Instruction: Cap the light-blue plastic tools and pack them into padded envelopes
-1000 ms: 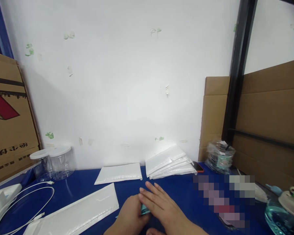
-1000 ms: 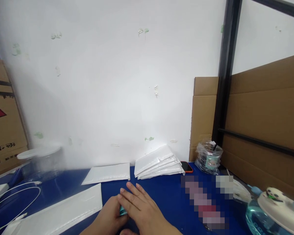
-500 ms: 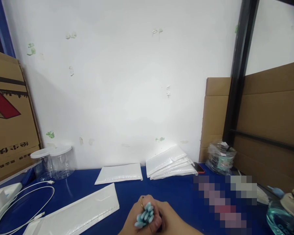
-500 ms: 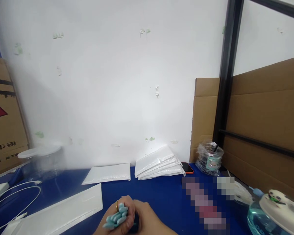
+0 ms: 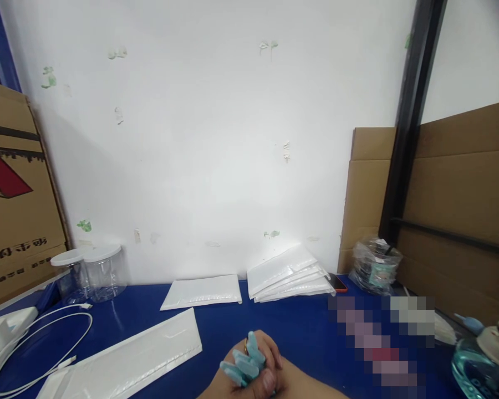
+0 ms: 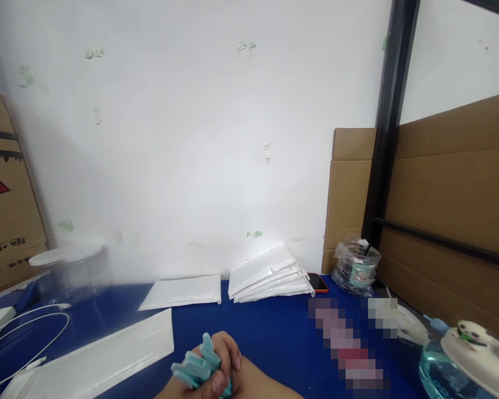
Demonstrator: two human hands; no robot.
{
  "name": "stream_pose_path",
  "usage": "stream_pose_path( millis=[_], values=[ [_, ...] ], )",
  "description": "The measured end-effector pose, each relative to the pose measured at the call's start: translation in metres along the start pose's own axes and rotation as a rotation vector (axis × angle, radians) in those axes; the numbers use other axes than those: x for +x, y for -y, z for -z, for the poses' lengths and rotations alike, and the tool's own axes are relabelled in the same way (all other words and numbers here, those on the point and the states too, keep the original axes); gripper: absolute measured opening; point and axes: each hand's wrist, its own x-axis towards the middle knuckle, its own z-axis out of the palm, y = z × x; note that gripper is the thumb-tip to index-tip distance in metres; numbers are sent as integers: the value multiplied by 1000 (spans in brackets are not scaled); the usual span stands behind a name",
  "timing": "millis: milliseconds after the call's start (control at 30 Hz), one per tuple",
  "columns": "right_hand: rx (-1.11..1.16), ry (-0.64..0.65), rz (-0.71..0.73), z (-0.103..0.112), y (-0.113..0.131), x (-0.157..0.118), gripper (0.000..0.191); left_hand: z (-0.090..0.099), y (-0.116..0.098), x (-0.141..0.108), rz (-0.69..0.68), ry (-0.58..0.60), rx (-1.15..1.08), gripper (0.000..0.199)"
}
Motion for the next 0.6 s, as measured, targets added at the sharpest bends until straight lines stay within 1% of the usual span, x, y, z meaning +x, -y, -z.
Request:
stream_pose_path(
  millis=[33, 100, 167, 200, 300, 367, 500, 600],
  values=[
    [15, 9, -6, 1, 0, 0, 30, 1, 1, -1, 19, -3, -4, 43],
    [108, 34, -53, 4, 1, 1, 36, 4, 2, -2, 56, -9, -7, 57],
    [226, 2, -109, 10, 3, 5, 40, 7, 3, -2, 47, -12, 23, 71],
    [281, -38, -151, 14, 3, 7, 40, 9, 4, -2, 28, -19, 56, 72],
    [361, -180, -267, 23, 1, 11, 41, 14, 10, 0, 17, -69, 150, 62],
    [379, -231, -301, 25, -5, 13, 44, 16, 15, 1, 38, -108, 183, 56],
    [354, -247, -279, 24, -20, 16, 43, 19, 23, 1, 45, -127, 209, 51],
    [357, -233, -287, 22, -24, 16, 40, 20, 25, 1, 56, -141, 211, 47]
  ],
)
